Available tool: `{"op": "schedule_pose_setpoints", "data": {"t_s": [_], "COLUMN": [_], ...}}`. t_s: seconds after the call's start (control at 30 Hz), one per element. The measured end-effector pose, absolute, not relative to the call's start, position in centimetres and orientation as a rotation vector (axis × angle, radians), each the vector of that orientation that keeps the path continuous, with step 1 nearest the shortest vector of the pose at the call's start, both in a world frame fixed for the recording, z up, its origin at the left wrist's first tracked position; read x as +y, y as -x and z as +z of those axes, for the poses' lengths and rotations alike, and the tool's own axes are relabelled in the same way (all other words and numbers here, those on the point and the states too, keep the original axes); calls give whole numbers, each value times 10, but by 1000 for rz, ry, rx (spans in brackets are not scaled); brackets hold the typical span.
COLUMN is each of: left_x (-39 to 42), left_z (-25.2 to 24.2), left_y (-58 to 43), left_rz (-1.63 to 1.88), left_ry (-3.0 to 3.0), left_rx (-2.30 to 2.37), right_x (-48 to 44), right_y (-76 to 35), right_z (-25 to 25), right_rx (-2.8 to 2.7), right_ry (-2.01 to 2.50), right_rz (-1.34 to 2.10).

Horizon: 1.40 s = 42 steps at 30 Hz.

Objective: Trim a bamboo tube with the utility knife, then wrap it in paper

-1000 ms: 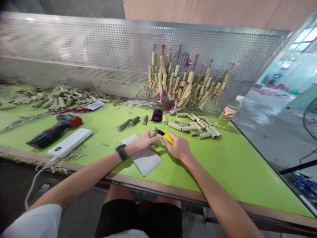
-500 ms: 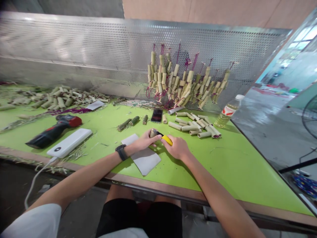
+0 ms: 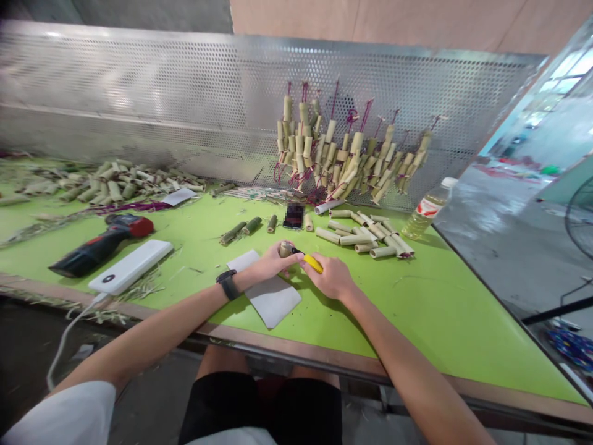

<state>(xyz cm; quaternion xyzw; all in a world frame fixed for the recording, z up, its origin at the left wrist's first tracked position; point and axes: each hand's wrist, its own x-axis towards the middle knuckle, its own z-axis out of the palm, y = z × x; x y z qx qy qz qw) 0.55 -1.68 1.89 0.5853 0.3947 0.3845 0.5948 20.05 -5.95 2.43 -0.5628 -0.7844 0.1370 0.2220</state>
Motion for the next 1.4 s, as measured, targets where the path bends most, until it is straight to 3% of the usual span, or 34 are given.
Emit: {"op": "schedule_pose_setpoints", "data": {"t_s": [0.2, 0.8, 1.4], "left_x": [-14, -21, -16], "left_z": [14, 26, 19], "left_y": [-7, 1, -2], "left_rz": [923, 824, 1054], "left_ry": [-1336, -1530, -1779], "left_rx": [902, 826, 942], "right_x": [-62, -63, -64], "right_y": [-199, -197, -194], "right_z": [27, 28, 23], "right_rx": [-2195, -2179, -2129], "right_ry": [1510, 1555, 1674], "right_rz": [476, 350, -115]}}
